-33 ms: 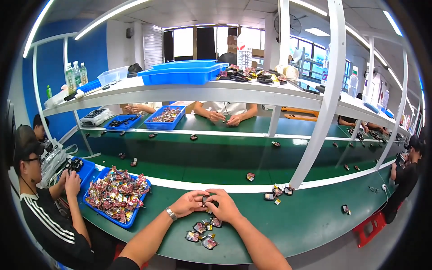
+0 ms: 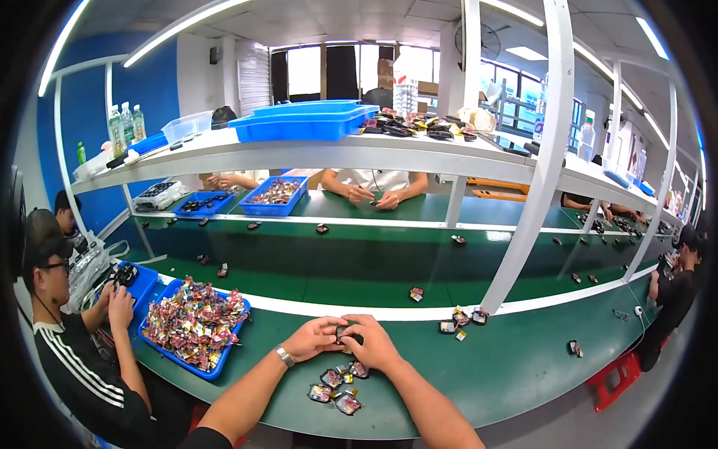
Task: Sorting and inspecting small electronic modules on a green workbench at an assembly line.
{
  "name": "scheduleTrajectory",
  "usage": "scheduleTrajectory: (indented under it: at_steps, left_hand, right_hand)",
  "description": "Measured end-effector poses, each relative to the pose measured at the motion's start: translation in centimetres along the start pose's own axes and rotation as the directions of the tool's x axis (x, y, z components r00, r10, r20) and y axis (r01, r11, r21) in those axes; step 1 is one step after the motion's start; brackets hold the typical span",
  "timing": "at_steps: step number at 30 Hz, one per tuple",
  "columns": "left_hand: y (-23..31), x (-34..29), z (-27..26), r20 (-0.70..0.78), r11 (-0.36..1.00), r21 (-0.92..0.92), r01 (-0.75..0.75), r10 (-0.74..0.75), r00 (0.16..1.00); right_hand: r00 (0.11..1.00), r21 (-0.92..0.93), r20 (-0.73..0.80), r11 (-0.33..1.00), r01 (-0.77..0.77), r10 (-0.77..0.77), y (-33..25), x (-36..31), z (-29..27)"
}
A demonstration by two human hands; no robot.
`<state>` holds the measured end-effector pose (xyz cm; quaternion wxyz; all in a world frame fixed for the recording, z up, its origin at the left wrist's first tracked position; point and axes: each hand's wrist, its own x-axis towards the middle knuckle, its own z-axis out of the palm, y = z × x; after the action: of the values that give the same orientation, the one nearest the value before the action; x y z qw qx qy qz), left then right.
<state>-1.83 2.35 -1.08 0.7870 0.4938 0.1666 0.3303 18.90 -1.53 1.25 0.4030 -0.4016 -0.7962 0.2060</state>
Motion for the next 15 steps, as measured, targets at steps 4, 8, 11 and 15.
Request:
scheduleTrajectory:
  at_steps: [4,8,11,15]
  left_hand:
    - [-0.06,0.01,0.53,-0.115,0.995,0.089,0.052,-0.042,0.992]
    - [-0.30,0.05,0.59,-0.124,0.991,0.122,0.048,-0.033,0.992]
    - [-0.25,0.12,0.72,-0.123,0.994,0.109,0.022,-0.008,0.992]
    - [-0.25,0.42,0.48,-0.131,0.998,0.062,0.010,-0.002,0.991]
  right_hand:
    - [1.000,0.058,0.018,0.998,0.011,-0.012,0.28,-0.07,0.08]
    - [0.999,0.060,0.031,0.998,0.034,-0.036,0.18,-0.12,0.13]
    - [0.998,0.019,-0.033,0.998,0.056,-0.056,0.09,-0.09,0.41]
    - [0.987,-0.047,-0.157,0.999,0.015,-0.022,-0.10,-0.12,0.92]
